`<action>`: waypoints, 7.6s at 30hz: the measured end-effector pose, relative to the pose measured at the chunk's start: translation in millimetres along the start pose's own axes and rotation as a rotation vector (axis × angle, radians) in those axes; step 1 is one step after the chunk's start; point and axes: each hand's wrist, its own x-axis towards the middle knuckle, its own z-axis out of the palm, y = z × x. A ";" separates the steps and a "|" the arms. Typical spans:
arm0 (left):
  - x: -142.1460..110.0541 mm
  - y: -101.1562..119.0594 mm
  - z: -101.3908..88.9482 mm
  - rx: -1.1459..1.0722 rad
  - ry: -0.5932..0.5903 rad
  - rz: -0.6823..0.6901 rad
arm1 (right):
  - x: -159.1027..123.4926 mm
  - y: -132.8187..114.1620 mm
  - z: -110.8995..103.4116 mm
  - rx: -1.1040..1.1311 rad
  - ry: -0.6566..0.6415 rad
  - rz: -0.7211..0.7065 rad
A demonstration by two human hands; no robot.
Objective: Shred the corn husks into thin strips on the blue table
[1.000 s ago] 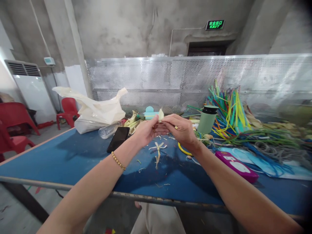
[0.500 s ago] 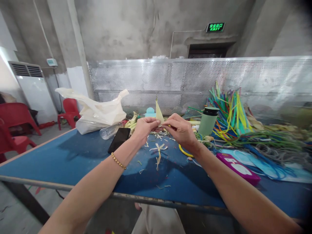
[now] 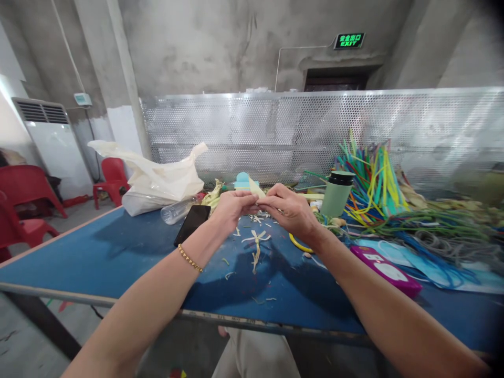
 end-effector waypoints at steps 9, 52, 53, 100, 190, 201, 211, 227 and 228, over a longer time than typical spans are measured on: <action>-2.7 0.1 4.0 -0.008 -0.033 0.032 | 4.3 2.9 3.6 0.095 0.123 -0.045; -4.9 7.2 3.8 0.177 -0.101 0.162 | 10.5 1.4 -11.7 0.311 0.056 0.241; -5.1 7.4 3.9 0.182 -0.095 0.163 | 10.8 0.6 -12.3 0.309 0.051 0.252; -3.7 1.4 7.6 0.178 -0.104 0.164 | 11.5 -2.0 8.7 0.719 0.088 0.636; -4.4 1.6 5.0 0.026 -0.052 -0.008 | 4.9 -13.7 -8.6 -0.481 -0.044 -0.210; -7.2 0.5 7.9 0.047 -0.035 0.025 | 6.3 -14.3 -10.9 -0.475 -0.070 -0.224; -5.1 0.9 4.5 0.109 -0.053 0.006 | 6.8 -9.4 -4.5 -0.380 -0.052 -0.131; -2.9 -4.4 3.9 0.116 -0.036 0.022 | 7.5 -14.8 -8.7 -0.465 -0.104 -0.221; -2.9 -4.7 3.7 0.125 -0.035 0.024 | 7.7 -14.1 -7.6 -0.449 -0.092 -0.206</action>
